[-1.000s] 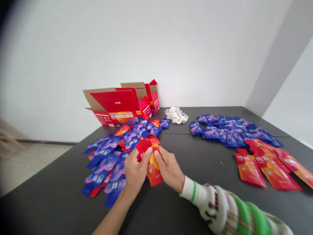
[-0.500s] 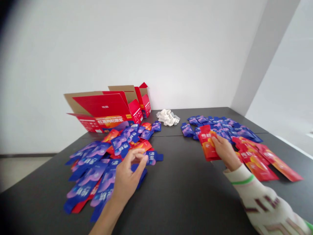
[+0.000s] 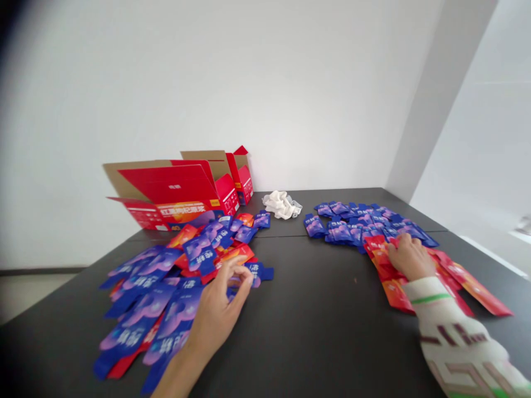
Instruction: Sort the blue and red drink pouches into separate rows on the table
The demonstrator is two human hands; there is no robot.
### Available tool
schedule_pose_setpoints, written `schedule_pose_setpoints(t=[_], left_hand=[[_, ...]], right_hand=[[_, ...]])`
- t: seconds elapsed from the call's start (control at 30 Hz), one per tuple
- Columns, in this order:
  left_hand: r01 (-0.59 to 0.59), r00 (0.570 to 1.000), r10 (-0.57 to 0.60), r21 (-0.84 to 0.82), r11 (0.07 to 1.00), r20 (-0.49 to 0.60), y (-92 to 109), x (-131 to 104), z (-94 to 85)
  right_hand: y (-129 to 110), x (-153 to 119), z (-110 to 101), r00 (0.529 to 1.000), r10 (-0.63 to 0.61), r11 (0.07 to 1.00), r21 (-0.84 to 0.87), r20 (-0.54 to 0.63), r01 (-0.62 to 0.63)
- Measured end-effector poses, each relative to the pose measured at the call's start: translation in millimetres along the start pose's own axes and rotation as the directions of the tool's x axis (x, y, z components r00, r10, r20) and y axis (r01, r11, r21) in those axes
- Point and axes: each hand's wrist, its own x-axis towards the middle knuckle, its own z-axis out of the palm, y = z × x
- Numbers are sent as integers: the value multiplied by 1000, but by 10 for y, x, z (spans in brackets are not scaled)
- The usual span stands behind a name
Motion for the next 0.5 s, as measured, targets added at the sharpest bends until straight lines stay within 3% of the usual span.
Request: schedule_pose_setpoints(t=[0.07, 0.13, 0.2, 0.37, 0.5], left_hand=[[2, 1000, -2, 7, 1000, 1, 10, -4, -9], [2, 1000, -2, 7, 1000, 1, 17, -7, -15], [-5, 1000, 5, 7, 1000, 2, 14, -9, -15], [-44, 999, 43, 33, 998, 10, -22, -10, -3], [-51, 999, 51, 53, 997, 9, -33, -18, -2]], right_hand=[[-37, -147, -43, 990, -122, 987, -94, 75, 129], [-112, -351, -16, 939, -288, 934, -163, 188, 319], [-179, -558, 72, 899, -367, 876, -237, 238, 420], [-116, -741, 288, 924, -339, 823, -420, 178, 383], [-36, -651, 252, 953, -277, 852, -428, 124, 303]])
